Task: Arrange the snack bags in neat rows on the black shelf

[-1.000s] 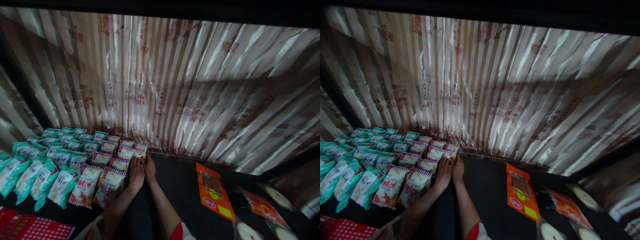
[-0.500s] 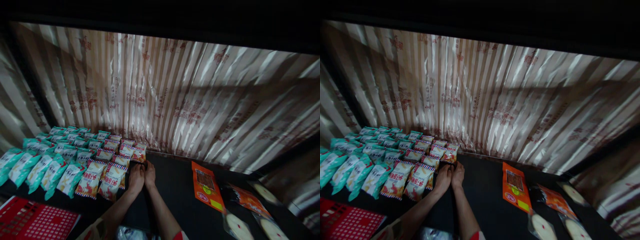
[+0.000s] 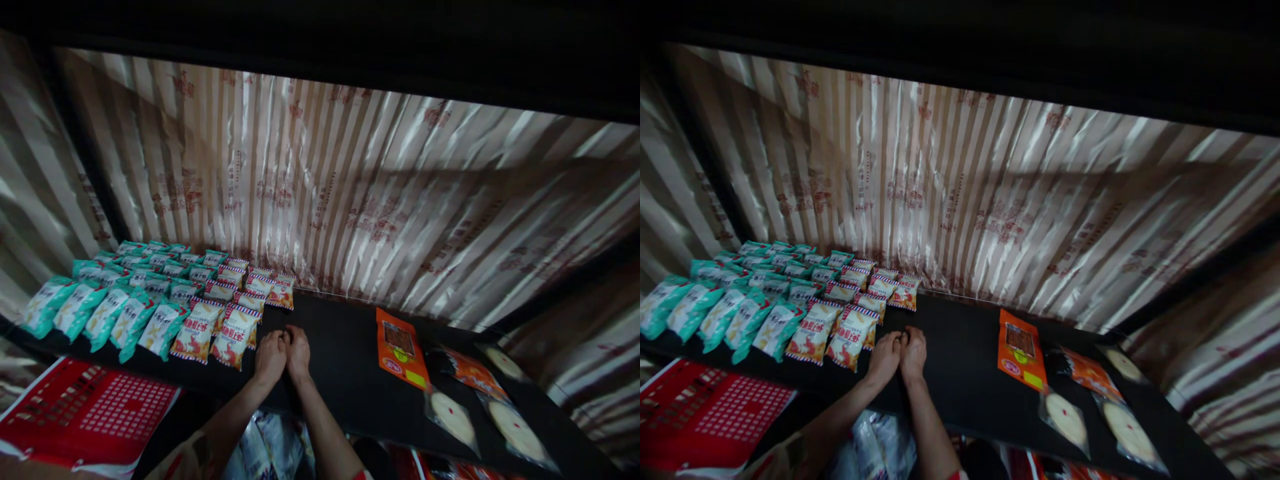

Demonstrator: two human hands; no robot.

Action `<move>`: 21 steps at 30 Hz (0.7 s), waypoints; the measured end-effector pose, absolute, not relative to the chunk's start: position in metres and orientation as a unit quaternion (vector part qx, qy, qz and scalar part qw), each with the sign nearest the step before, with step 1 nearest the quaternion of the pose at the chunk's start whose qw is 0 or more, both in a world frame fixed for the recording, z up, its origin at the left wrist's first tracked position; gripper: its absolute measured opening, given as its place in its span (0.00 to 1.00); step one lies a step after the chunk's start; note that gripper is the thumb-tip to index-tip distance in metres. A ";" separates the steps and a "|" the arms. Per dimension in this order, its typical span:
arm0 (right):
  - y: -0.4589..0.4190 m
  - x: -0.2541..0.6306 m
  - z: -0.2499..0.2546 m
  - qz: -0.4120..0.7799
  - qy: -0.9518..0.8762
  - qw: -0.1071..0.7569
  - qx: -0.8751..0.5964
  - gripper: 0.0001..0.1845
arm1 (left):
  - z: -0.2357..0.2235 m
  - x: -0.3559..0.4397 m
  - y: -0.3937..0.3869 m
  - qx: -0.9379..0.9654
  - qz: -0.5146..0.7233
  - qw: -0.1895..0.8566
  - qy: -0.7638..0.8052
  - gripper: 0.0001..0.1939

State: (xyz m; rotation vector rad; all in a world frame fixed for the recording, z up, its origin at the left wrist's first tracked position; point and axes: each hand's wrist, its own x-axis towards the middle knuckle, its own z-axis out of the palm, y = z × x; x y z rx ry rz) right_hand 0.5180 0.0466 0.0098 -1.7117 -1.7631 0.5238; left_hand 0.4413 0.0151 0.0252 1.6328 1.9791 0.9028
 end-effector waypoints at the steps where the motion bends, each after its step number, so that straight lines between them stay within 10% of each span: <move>1: 0.041 0.517 0.009 0.201 -0.667 0.314 -0.644 0.18 | 0.025 0.440 0.011 0.586 0.325 0.213 0.711 0.18; 21: -0.083 0.528 -0.029 0.229 -0.665 0.437 -0.560 0.19 | -0.017 0.445 -0.103 0.588 0.425 0.284 0.627 0.17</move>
